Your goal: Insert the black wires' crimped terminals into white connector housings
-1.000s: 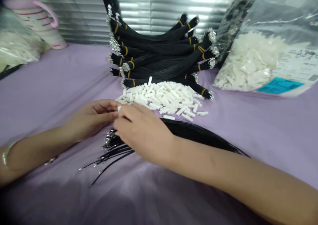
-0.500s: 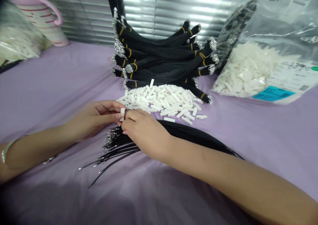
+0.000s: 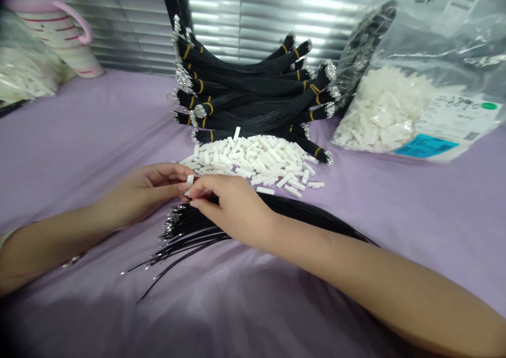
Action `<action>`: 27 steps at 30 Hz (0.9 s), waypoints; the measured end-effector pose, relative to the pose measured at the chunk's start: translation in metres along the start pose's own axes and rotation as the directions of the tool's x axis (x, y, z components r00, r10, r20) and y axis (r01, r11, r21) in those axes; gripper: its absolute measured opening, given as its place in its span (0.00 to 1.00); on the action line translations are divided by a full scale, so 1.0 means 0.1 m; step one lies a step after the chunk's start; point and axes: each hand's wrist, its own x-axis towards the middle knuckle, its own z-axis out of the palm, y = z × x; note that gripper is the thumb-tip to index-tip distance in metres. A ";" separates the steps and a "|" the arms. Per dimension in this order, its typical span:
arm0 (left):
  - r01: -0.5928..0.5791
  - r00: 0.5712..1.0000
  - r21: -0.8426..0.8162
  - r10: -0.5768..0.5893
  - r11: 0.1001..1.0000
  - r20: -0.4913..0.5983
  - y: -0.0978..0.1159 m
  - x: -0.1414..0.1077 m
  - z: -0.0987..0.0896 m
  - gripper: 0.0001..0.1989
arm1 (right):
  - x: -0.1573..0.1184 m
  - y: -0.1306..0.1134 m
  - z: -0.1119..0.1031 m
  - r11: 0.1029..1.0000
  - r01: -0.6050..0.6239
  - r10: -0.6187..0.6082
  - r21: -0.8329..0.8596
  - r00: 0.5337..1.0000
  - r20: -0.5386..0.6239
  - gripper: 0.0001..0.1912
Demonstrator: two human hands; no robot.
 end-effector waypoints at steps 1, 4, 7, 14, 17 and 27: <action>0.003 1.000 0.005 -0.003 1.000 -0.002 0.00 0.00 0.00 0.09 | 0.00 0.00 0.00 1.000 0.005 -0.005 0.030 1.000 -0.006 0.05; 0.003 1.000 0.002 -0.003 1.000 -0.002 0.00 0.00 -0.01 0.08 | -0.01 0.00 -0.02 0.999 0.033 -0.032 0.028 0.999 -0.025 0.06; -0.003 1.000 -0.019 0.004 1.000 0.004 -0.01 0.00 -0.02 0.08 | 0.01 0.00 -0.06 0.999 0.045 -0.045 0.005 0.997 -0.057 0.06; 0.040 0.999 0.087 -0.039 0.995 -0.013 0.03 -0.01 0.00 0.09 | 0.10 0.03 -0.11 0.975 -0.112 0.089 -0.192 0.989 -0.122 0.05; 0.043 0.999 0.096 -0.042 0.994 -0.019 0.04 -0.01 0.01 0.09 | 0.12 0.03 -0.10 0.963 -0.130 0.103 -0.236 0.987 -0.120 0.04; 0.038 0.999 0.118 -0.035 0.992 -0.025 0.04 -0.01 0.01 0.08 | 0.10 0.04 -0.11 0.960 0.018 -0.055 -0.280 0.991 -0.125 0.06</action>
